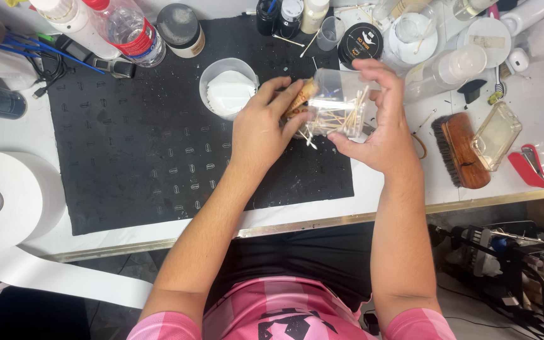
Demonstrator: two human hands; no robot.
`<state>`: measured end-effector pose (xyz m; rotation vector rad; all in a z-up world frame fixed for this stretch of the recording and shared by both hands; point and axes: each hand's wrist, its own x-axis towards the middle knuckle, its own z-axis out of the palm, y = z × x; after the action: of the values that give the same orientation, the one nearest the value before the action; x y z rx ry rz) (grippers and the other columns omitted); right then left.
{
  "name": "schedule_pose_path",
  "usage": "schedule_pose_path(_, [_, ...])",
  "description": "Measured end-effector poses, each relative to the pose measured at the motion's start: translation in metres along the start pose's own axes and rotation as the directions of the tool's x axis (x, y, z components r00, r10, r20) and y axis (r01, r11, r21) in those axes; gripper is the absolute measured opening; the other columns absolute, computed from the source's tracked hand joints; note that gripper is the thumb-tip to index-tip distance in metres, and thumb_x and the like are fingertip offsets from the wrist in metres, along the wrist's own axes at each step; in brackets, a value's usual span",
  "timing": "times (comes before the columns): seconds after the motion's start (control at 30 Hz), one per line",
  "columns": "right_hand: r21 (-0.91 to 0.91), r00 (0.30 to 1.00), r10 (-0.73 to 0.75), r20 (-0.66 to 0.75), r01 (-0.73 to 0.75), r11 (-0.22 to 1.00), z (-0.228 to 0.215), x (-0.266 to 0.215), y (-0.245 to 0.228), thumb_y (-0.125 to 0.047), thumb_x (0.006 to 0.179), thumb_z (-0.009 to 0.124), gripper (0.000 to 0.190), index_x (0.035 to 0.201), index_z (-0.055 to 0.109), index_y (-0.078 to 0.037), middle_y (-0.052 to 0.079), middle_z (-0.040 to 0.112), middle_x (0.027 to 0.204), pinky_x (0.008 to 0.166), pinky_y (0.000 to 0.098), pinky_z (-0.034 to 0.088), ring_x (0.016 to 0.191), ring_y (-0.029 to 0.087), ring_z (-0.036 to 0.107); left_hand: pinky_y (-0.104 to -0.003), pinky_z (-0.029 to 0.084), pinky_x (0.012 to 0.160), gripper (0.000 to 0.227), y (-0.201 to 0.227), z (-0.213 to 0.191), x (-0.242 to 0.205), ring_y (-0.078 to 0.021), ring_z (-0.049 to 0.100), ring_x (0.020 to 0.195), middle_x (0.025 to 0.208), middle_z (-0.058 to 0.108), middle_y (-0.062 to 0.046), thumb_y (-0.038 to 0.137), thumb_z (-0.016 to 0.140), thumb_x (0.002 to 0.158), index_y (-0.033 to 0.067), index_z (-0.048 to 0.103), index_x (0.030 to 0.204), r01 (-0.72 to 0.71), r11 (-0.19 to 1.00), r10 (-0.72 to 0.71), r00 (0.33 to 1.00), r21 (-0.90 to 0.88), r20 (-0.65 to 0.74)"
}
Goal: The person cuts a sheet of white paper towel into squares using scissors, then wraps each square around a metal tool tip and places the wrapped tools into a clear plastic cup. The process is repeated for several tools.
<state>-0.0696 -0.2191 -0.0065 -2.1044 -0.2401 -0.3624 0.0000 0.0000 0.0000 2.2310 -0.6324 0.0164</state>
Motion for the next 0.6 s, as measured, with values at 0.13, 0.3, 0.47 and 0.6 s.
schedule_pose_path(0.13, [0.080, 1.000, -0.011, -0.023, 0.013, 0.997, 0.007, -0.003, 0.009, -0.012, 0.078, 0.091, 0.107, 0.166, 0.030, -0.016, 0.014, 0.039, 0.158, 0.119, 0.0384, 0.047, 0.142, 0.024, 0.048, -0.038, 0.057, 0.085, 0.039, -0.013, 0.013, -0.008, -0.0239, 0.068, 0.107, 0.133, 0.063, -0.007, 0.029, 0.078, 0.092, 0.0123, 0.072, 0.127, -0.124, 0.990, 0.128, 0.990, 0.069, -0.061])
schedule_pose_path(0.3, [0.342, 0.988, -0.065, -0.142, 0.111, 0.933, 0.025, 0.000, 0.016, -0.022, 0.087, 0.090, 0.083, 0.153, 0.040, -0.011, 0.013, 0.041, 0.159, 0.123, 0.0364, 0.038, 0.144, 0.022, 0.044, -0.037, 0.058, 0.087, 0.039, -0.013, 0.021, -0.015, -0.0251, 0.066, 0.111, 0.132, 0.063, -0.007, 0.025, 0.076, 0.093, 0.0095, 0.069, 0.128, -0.153, 0.985, 0.164, 0.975, 0.083, -0.147])
schedule_pose_path(0.47, [0.210, 0.981, -0.092, -0.173, 0.128, 0.969, 0.019, 0.001, 0.017, -0.034, 0.089, 0.088, 0.079, 0.153, 0.049, -0.007, 0.015, 0.043, 0.159, 0.124, 0.0383, 0.038, 0.148, 0.025, 0.046, -0.038, 0.058, 0.087, 0.050, -0.014, 0.016, -0.014, -0.0262, 0.065, 0.111, 0.128, 0.063, -0.007, 0.024, 0.075, 0.094, 0.0082, 0.063, 0.140, -0.134, 0.988, 0.143, 0.981, 0.079, -0.132])
schedule_pose_path(0.6, [0.103, 0.960, -0.153, -0.235, 0.181, 0.978, 0.015, 0.005, 0.015, -0.049, 0.088, 0.084, 0.085, 0.154, 0.053, -0.006, 0.015, 0.045, 0.157, 0.123, 0.0385, 0.041, 0.150, 0.025, 0.047, -0.039, 0.058, 0.093, 0.053, -0.013, 0.015, -0.016, -0.0252, 0.065, 0.116, 0.133, 0.064, -0.006, 0.022, 0.072, 0.099, 0.0101, 0.058, 0.149, -0.117, 0.993, 0.120, 0.981, 0.029, -0.153])
